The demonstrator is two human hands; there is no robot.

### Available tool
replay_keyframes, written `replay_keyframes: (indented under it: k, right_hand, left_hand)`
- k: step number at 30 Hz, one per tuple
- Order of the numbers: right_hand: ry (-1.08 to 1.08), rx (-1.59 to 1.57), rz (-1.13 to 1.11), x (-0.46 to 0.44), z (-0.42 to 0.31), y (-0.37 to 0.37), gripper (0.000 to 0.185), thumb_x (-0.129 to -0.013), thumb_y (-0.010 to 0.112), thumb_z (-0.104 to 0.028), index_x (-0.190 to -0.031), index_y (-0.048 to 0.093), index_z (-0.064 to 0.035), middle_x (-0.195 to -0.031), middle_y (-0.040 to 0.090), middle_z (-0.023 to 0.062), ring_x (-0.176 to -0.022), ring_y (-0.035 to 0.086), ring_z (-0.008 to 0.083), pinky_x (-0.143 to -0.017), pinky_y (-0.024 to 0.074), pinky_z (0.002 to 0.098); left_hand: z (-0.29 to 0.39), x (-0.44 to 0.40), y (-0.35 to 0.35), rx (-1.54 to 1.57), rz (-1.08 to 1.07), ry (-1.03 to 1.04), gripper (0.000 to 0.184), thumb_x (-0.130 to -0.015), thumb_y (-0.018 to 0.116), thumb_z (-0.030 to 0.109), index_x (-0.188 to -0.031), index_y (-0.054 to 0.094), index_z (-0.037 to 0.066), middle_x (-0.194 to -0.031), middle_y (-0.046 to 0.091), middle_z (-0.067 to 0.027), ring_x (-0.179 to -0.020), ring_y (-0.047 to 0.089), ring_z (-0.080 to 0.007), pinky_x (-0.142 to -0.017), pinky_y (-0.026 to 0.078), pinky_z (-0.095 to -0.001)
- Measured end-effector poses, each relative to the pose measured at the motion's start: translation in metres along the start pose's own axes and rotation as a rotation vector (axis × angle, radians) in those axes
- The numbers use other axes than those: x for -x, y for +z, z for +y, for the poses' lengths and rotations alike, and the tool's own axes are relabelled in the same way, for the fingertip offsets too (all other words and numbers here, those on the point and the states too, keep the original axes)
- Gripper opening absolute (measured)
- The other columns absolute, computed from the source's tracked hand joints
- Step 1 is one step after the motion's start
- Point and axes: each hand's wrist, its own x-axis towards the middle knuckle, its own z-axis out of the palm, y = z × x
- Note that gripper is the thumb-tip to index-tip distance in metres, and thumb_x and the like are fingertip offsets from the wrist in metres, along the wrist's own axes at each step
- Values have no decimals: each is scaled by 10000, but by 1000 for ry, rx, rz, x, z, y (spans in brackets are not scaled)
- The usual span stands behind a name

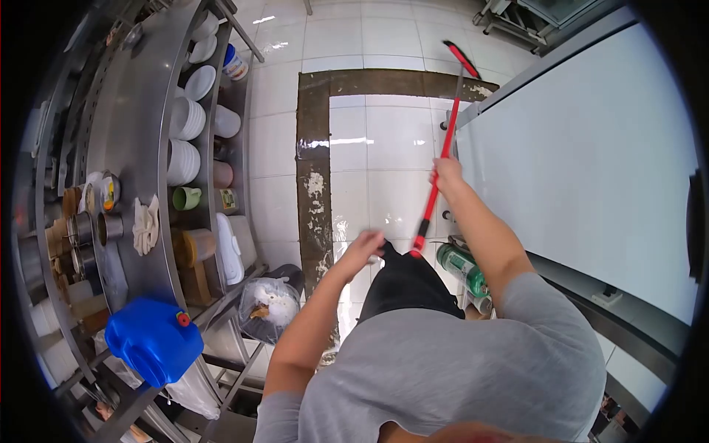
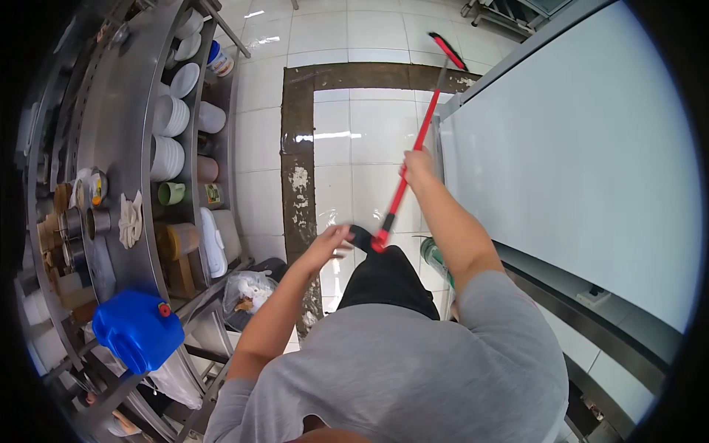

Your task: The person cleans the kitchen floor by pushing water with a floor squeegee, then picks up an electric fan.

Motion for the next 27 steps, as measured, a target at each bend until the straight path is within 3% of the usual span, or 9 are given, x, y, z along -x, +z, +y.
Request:
replay_keyframes:
  k: [4,6,10,11,14,15,17,19,27]
  right_hand:
    - [88,-40,35,-61,11,68,303,-836,411,31,-1119,372,-67,-795,464,145,-495,469,227,-388,433,376]
    - [77,-71,36,-70,13,89,362,-840,383,29,-1185,307,-49,-958,465,218,-583,530,295,-414,473,423]
    - [201,-89,2,-66,5,105,396,-839,385,60,-1218,297,-16,-971,470,240,-623,548,321,-466,504,432]
    - [273,-137,-33,-77,7,104,398,-838,386,67,-1220,305,-10,-973,472,239,-630,550,323,-478,510,432]
    - [233,-508,-156,-145,18,87,343,-849,384,64,-1185,369,1,-982,482,217,-669,557,318,-515,524,424]
    - [52,-248,-236,-207,44,66,310,-855,392,48,-1161,400,2,-981,486,207,-686,556,306,-506,512,405]
    - [-16,-20,-191,-203,49,75,281,-863,402,21,-1142,415,-7,-978,490,191,-705,553,286,-488,489,381]
    - [213,-77,78,-173,54,88,287,-867,407,0,-1152,385,-29,-972,492,183,-708,548,269,-470,465,371]
    - [173,381,-75,36,178,194,294,-898,314,-104,-1180,268,-30,-949,497,197,-573,507,246,-384,418,364]
  left_hand:
    - [95,-64,-7,315,-63,20,732,-886,427,586,-1388,278,74,-1259,462,-228,-1060,569,-338,-851,490,-486]
    - [82,-115,-33,472,-404,-34,667,-913,427,524,-1390,285,80,-1267,466,-234,-1056,570,-358,-835,505,-477]
    - [101,-134,-46,662,-525,-95,516,-922,486,307,-1356,344,66,-1263,488,-225,-1049,580,-370,-814,534,-417]
    - [113,-134,-53,763,-421,-162,529,-892,543,223,-1360,348,70,-1148,556,-182,-875,633,-275,-681,549,-311]
    - [142,-115,-65,487,-412,-71,577,-884,553,168,-1395,294,94,-917,572,-93,-649,556,-142,-522,469,-223]
    - [150,-108,-57,388,-466,-112,617,-890,534,152,-1425,228,121,-756,479,-18,-538,411,-78,-454,375,-210]
    - [143,-101,-57,366,-433,-159,650,-888,522,129,-1441,180,132,-742,458,-12,-521,412,-76,-431,354,-215]
    - [116,-87,-62,419,-402,-160,643,-892,514,131,-1443,182,129,-741,461,-18,-495,404,-76,-412,338,-215]
    - [-4,92,-113,704,-82,-43,648,-894,538,176,-1448,203,150,-768,446,-33,-451,389,-82,-364,325,-205]
